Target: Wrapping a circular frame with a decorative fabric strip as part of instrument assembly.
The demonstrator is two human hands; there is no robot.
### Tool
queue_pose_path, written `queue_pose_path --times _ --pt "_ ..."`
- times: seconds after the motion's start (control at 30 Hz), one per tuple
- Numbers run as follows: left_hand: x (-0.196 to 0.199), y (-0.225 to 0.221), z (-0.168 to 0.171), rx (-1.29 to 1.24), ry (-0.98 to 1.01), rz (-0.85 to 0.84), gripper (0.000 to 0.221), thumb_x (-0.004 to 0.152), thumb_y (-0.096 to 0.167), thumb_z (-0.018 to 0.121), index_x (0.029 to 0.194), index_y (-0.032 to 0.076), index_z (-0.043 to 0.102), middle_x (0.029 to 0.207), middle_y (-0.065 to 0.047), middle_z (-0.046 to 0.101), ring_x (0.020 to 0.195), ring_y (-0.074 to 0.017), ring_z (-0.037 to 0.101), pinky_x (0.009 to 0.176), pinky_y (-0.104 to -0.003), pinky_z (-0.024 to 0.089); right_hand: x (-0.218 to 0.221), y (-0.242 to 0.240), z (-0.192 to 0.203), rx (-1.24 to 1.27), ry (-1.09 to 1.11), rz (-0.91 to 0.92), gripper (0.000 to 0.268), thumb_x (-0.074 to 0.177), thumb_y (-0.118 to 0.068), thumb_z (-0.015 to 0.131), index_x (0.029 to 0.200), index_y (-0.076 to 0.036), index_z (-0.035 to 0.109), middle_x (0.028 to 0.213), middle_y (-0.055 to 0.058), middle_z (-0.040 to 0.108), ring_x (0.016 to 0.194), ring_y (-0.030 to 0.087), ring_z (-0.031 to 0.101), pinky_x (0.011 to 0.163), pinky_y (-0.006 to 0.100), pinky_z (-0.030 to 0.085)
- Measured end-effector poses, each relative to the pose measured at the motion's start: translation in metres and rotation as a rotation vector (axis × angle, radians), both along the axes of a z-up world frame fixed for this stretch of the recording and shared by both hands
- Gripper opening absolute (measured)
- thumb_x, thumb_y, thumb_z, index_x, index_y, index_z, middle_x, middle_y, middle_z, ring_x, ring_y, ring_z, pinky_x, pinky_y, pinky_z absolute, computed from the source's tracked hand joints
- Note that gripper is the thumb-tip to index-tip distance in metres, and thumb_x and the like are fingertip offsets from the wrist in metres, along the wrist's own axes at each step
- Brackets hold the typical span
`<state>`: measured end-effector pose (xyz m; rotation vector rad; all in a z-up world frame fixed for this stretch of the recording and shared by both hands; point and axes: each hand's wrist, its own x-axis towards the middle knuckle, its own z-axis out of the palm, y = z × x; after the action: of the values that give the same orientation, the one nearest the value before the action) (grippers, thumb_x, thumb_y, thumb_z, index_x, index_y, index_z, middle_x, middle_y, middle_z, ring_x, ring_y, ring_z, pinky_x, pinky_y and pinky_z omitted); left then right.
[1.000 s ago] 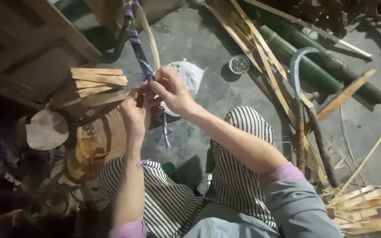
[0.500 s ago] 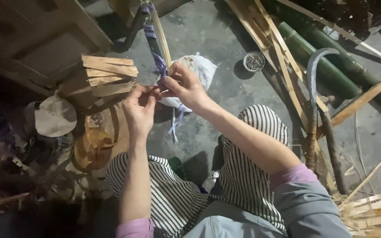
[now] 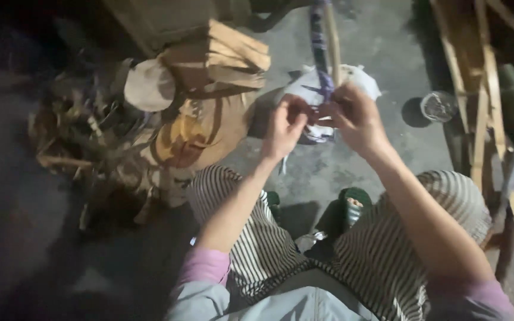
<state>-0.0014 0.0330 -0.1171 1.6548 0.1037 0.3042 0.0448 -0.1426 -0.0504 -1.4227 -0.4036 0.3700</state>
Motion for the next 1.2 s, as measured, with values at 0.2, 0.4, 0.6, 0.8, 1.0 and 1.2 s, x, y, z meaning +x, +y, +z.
queue_pose_path --times 0.2,0.4,0.6,0.8,1.0,1.2 --pt "0.008 -0.02 -0.02 -0.286 -0.045 0.156 0.01 0.093 0.007 0.07 0.101 0.006 0.065 0.085 -0.012 0.073 0.076 -0.0171 0.073 0.061 -0.029 0.064 0.0 -0.013 0.002 -0.048 0.018 0.071 0.009 0.108 -0.002 0.057 0.113 0.003 0.052 0.096 0.024 0.067 0.093 0.031 0.074 0.08 0.05 0.065" --pt "0.005 -0.021 0.013 -0.874 0.204 0.006 0.006 0.093 0.006 0.069 0.098 0.008 0.067 0.082 -0.011 0.071 0.076 -0.018 0.072 0.068 -0.028 0.061 0.008 -0.019 0.011 0.105 0.309 0.021 0.002 0.11 -0.005 0.055 0.109 -0.003 0.056 0.095 0.017 0.068 0.086 0.019 0.075 0.078 0.038 0.07" --pt "-0.009 -0.029 0.016 -0.626 0.094 -0.198 0.028 0.089 0.008 0.081 0.116 0.007 0.072 0.094 -0.008 0.076 0.081 -0.0101 0.073 0.071 -0.022 0.062 0.007 -0.029 0.013 0.139 0.399 -0.043 0.005 0.11 -0.002 0.053 0.107 -0.002 0.057 0.095 0.014 0.066 0.088 0.019 0.074 0.081 0.037 0.067" --pt "0.007 -0.024 -0.022 -0.448 0.081 -0.046 0.015 0.092 0.012 0.079 0.106 0.01 0.074 0.089 -0.011 0.075 0.079 -0.016 0.074 0.066 -0.027 0.065 -0.001 -0.029 0.029 0.126 0.382 -0.037 0.004 0.11 -0.003 0.055 0.108 -0.001 0.057 0.094 0.015 0.066 0.089 0.02 0.074 0.08 0.037 0.067" --pt "-0.002 -0.014 0.038 -0.631 0.05 0.102 0.014 0.102 0.022 0.067 0.108 0.009 0.066 0.097 -0.009 0.072 0.088 -0.0187 0.072 0.076 -0.03 0.064 0.006 -0.036 0.02 0.107 0.356 -0.048 0.005 0.111 -0.003 0.054 0.109 -0.001 0.058 0.096 0.015 0.066 0.09 0.019 0.073 0.081 0.039 0.068" --pt "-0.001 0.0 0.062 -0.817 0.083 0.102 0.012 0.099 0.023 0.068 0.093 0.015 0.062 0.075 0.001 0.06 0.074 -0.0104 0.065 0.07 -0.025 0.06 0.014 -0.039 0.008 0.117 0.274 -0.054 0.004 0.11 -0.001 0.054 0.11 0.002 0.057 0.096 0.018 0.066 0.089 0.022 0.075 0.081 0.043 0.068"
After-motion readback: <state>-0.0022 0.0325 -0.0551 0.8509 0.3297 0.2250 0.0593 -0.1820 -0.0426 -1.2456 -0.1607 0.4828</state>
